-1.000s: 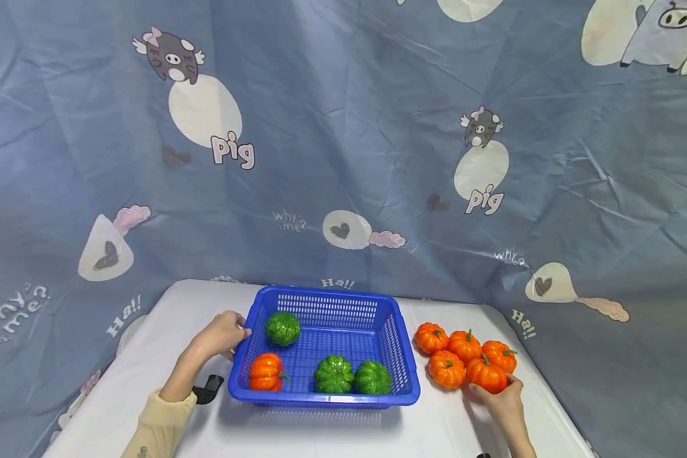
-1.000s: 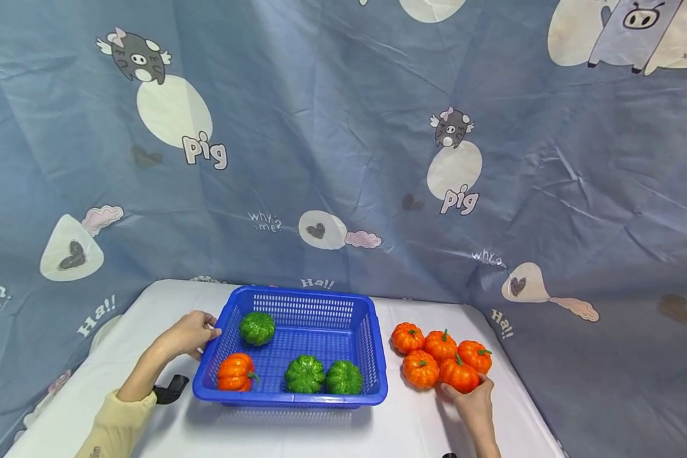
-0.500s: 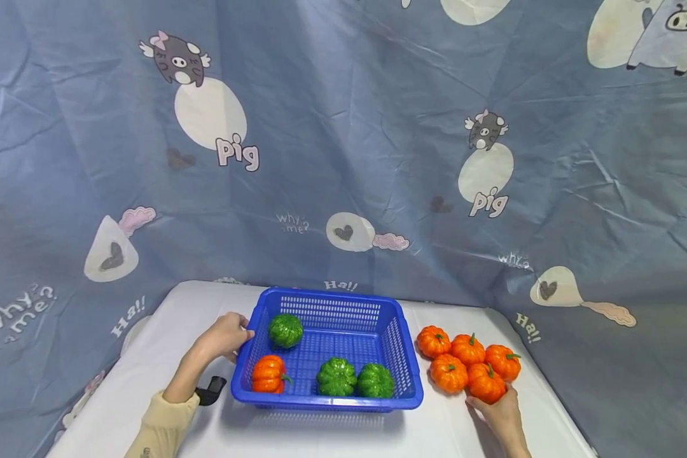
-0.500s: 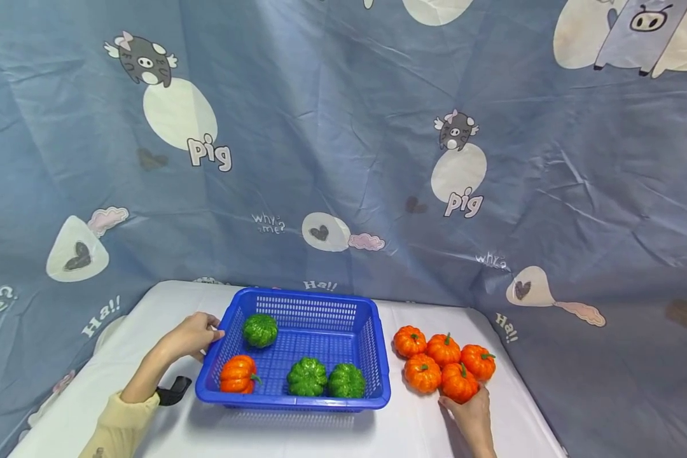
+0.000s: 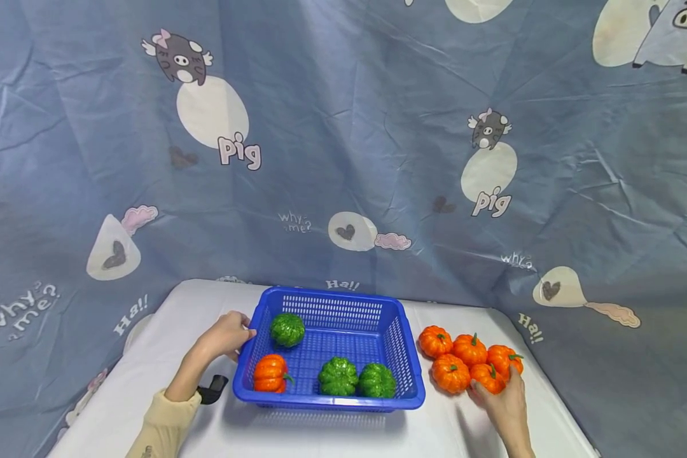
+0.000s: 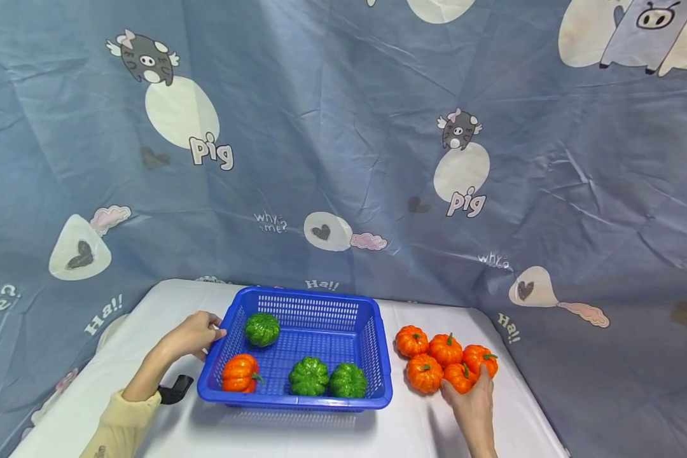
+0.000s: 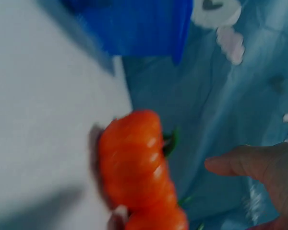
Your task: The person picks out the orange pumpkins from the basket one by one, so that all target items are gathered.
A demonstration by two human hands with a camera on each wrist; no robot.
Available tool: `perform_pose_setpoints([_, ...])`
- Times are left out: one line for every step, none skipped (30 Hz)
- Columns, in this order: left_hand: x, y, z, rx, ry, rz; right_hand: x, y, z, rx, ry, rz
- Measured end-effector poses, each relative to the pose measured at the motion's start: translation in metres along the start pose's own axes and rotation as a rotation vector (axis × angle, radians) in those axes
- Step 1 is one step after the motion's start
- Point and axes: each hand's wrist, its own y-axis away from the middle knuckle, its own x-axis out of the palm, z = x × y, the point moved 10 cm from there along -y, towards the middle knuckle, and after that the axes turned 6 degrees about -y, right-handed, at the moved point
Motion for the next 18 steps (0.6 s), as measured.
perform_pose_setpoints([0.0,0.0,0.0,0.002,-0.001,-0.001,0.0,0.001,0.007,-0.004,0.001,0.003])
perform_pose_setpoints([0.0,0.001,0.0,0.003,0.001,-0.002,0.0,0.002,0.015,-0.01,-0.001,0.006])
perform_pose_setpoints([0.0,0.001,0.0,0.003,0.003,-0.002,0.001,0.004,0.024,-0.018,-0.003,0.01])
perform_pose_setpoints([0.0,0.001,0.001,-0.001,0.006,-0.003,0.002,0.005,0.032,-0.034,-0.006,0.014])
perform_pose_setpoints([0.0,0.001,0.002,-0.002,0.006,-0.003,0.003,0.006,0.041,-0.052,-0.008,0.019])
perform_pose_setpoints([0.0,0.0,0.002,-0.003,0.005,-0.004,0.005,0.007,0.049,-0.071,-0.014,0.026])
perform_pose_setpoints([0.0,0.001,0.002,-0.003,0.004,-0.003,0.007,0.009,0.057,-0.096,-0.022,0.029])
perform_pose_setpoints([0.0,0.0,0.003,-0.005,0.003,-0.004,0.01,0.01,0.065,-0.116,-0.027,0.037])
perform_pose_setpoints([0.0,0.0,0.003,-0.007,0.0,-0.005,0.014,0.011,0.073,-0.132,-0.029,0.047])
perform_pose_setpoints([0.0,0.0,0.003,-0.009,-0.001,-0.007,0.019,0.012,0.08,-0.151,-0.036,0.06])
perform_pose_setpoints([0.0,0.0,0.003,-0.006,-0.005,-0.007,0.024,0.013,0.086,-0.159,-0.038,0.075])
perform_pose_setpoints([0.0,0.0,0.003,-0.003,-0.004,-0.008,0.03,0.015,0.092,-0.168,-0.044,0.091])
perform_pose_setpoints([0.0,0.001,0.002,0.001,-0.003,-0.007,0.036,0.016,0.098,-0.175,-0.048,0.103])
perform_pose_setpoints([0.0,0.001,0.002,0.003,-0.002,-0.008,0.042,0.018,0.104,-0.183,-0.049,0.114])
perform_pose_setpoints([0.0,0.001,0.001,0.007,0.0,-0.009,0.049,0.02,0.111,-0.197,-0.055,0.124])
perform_pose_setpoints([0.0,0.001,0.0,0.01,0.005,-0.009,0.055,0.022,0.117,-0.211,-0.067,0.133])
perform_pose_setpoints([0.0,0.001,-0.001,0.014,0.006,-0.008,0.062,0.025,0.123,-0.227,-0.068,0.14])
perform_pose_setpoints([0.0,0.001,-0.001,0.015,0.008,-0.009,0.069,0.028,0.13,-0.248,-0.067,0.147])
